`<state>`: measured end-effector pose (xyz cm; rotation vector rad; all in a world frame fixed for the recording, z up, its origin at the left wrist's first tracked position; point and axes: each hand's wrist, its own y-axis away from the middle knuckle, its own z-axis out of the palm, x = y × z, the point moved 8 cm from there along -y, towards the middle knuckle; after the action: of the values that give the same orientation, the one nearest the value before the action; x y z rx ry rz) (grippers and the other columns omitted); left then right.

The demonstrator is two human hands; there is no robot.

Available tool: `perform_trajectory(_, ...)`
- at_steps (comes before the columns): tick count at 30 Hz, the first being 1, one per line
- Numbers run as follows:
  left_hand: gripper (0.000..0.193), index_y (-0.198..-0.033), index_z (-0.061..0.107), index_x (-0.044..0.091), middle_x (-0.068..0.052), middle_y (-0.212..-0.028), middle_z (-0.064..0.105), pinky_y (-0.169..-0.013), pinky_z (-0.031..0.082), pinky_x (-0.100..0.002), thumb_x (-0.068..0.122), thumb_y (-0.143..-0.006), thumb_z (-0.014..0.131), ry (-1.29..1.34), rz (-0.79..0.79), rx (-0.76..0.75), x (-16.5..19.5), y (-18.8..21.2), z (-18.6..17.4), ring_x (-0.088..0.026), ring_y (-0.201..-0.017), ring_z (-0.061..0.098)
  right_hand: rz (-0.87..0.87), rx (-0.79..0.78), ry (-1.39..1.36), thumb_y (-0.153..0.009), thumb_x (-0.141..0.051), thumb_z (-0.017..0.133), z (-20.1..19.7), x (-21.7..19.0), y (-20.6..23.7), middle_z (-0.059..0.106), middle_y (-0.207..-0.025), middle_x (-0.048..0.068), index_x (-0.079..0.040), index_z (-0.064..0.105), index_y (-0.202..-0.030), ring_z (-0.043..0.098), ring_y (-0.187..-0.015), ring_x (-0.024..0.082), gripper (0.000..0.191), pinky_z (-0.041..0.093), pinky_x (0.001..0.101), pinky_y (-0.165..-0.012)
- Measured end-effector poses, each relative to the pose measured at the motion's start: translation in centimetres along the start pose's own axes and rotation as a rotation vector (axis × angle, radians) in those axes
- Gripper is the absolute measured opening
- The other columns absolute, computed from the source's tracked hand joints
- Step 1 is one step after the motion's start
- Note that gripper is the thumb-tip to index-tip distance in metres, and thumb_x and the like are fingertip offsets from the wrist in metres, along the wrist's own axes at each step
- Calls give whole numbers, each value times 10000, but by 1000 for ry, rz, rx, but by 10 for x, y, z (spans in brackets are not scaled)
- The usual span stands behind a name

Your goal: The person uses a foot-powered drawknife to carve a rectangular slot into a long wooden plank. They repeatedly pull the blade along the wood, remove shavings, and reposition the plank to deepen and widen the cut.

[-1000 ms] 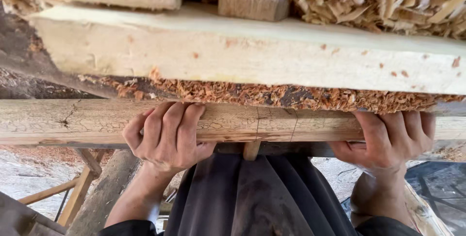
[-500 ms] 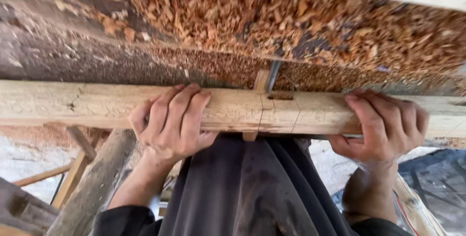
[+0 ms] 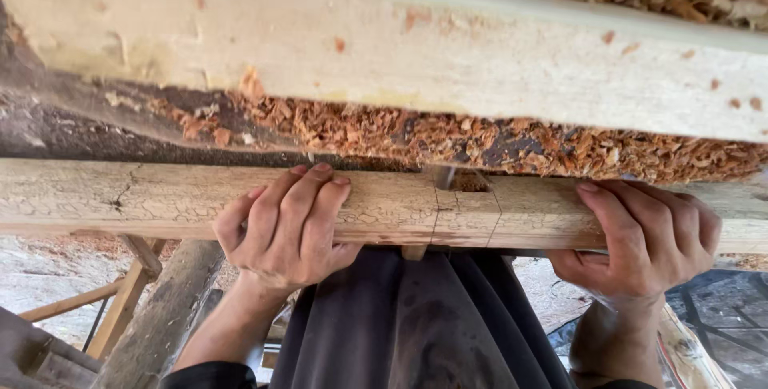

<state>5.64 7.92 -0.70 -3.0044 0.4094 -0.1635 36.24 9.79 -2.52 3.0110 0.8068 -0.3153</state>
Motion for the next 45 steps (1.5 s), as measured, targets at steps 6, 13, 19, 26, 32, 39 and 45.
perform_trajectory(6, 553, -1084, 729, 169, 18, -1069, 773, -955, 376, -373, 661, -1067, 476, -3, 11, -23, 0, -2, 1, -146, -992, 707, -3, 3, 2, -797, -360, 715, -1, 1, -2, 748, -940, 37, -140, 783, -1033, 676, -854, 250, 329, 490, 439, -861)
perform_trajectory(13, 456, -1101, 723, 178, 26, -1082, 768, -949, 377, -366, 586, -1076, 521, -10, 27, -10, 0, -7, -1, -130, -986, 702, -12, 39, 32, -794, -363, 752, -3, 2, -2, 705, -884, 42, -118, 806, -996, 644, -805, 268, 322, 489, 460, -837)
perform_trajectory(19, 472, -1113, 730, 174, 14, -1085, 756, -930, 385, -372, 588, -1032, 519, -4, 28, -38, -1, -12, -3, -159, -993, 693, -15, 39, 29, -830, -386, 765, -3, 6, -2, 621, -850, 39, -110, 785, -1005, 593, -800, 264, 327, 474, 461, -848)
perform_trajectory(26, 484, -1103, 740, 184, 32, -1054, 737, -929, 390, -384, 613, -1045, 523, -13, 27, -14, -2, -16, -2, -156, -973, 686, -2, 8, 25, -807, -448, 717, -1, 12, 0, 588, -821, 35, -114, 804, -999, 592, -804, 278, 395, 477, 458, -840)
perform_trajectory(32, 504, -1091, 756, 174, 9, -1009, 755, -917, 408, -393, 615, -1018, 524, -56, 76, 32, -3, -13, 8, -160, -926, 690, -57, 43, 61, -871, -530, 717, 5, 24, 0, 702, -903, 54, -114, 783, -1043, 649, -849, 266, 455, 482, 448, -828)
perform_trajectory(39, 588, -1067, 732, 149, -26, -997, 751, -905, 407, -380, 687, -1070, 497, 8, 54, 62, -3, 0, 11, -162, -903, 666, -84, 150, 56, -873, -620, 587, 13, 19, 17, 749, -929, 99, -91, 763, -1066, 630, -766, 225, 590, 480, 419, -756)
perform_trajectory(45, 561, -1104, 727, 148, -30, -1016, 759, -921, 404, -385, 659, -1079, 498, -27, 85, 96, -3, -3, 1, -161, -909, 668, -31, 132, 86, -1014, -545, 660, 16, 15, 27, 745, -970, 83, -105, 770, -1106, 646, -851, 231, 463, 493, 408, -819)
